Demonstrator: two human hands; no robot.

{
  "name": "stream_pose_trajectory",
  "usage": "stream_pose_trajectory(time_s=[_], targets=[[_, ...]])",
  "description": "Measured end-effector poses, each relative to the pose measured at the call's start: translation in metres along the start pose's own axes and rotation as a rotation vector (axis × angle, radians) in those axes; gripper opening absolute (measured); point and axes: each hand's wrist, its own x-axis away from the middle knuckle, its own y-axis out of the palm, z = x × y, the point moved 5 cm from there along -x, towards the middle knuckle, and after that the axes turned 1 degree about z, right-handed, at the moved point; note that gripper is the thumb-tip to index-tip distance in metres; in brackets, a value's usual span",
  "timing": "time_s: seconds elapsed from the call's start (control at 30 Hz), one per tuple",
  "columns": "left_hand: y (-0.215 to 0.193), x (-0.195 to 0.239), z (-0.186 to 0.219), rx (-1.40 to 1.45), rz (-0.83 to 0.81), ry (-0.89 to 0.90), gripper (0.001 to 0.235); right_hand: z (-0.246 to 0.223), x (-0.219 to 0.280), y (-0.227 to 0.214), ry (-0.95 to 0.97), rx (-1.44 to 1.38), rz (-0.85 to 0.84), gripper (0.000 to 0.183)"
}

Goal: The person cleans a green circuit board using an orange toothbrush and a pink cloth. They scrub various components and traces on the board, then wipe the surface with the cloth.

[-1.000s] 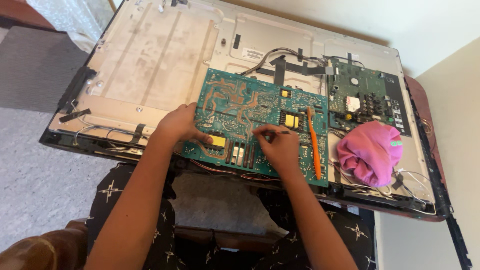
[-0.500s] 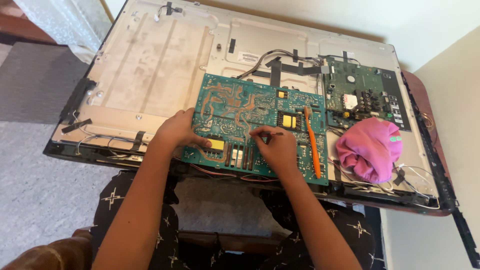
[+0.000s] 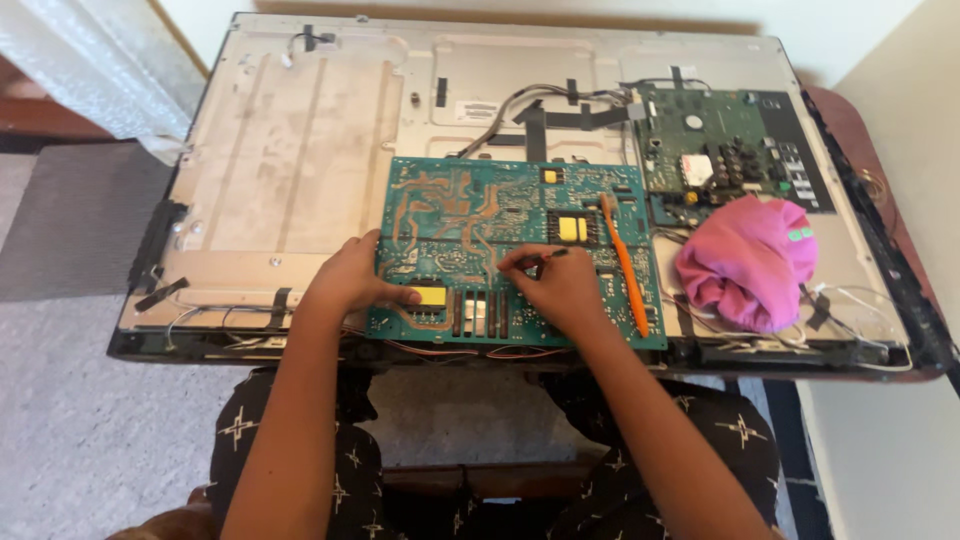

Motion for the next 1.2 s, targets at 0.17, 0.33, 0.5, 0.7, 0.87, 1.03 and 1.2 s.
stream_pose_trajectory(time_s=[0.17, 0.33, 0.5, 0.7, 0.87, 1.03, 1.2], targets=[[0.001, -0.001, -0.001, 0.008, -0.007, -0.017, 0.127, 0.011, 0.002, -0.010, 0.034, 0.150, -0.141, 0.010], [-0.001, 0.000, 0.003, 0.007, -0.018, -0.019, 0.124, -0.004, 0.004, 0.003, 0.068, -0.053, 0.023, 0.012], [0.000, 0.001, 0.002, 0.018, -0.014, -0.017, 0.124, -0.003, 0.003, -0.007, -0.026, 0.102, -0.044, 0.007], [0.000, -0.002, 0.000, -0.012, -0.003, -0.005, 0.127, -0.009, 0.004, -0.005, -0.068, 0.074, 0.008, 0.006], [0.000, 0.001, 0.003, -0.021, 0.003, 0.009, 0.129, 0.000, 0.006, 0.005, 0.020, 0.002, -0.001, 0.008], [-0.001, 0.001, 0.002, 0.094, -0.029, 0.051, 0.114, 0.024, 0.015, -0.009, 0.181, -0.643, -0.111, 0.016], [0.001, -0.005, -0.003, -0.009, 0.009, 0.046, 0.120, 0.037, 0.020, -0.024, 0.292, -0.484, -0.044, 0.017]])
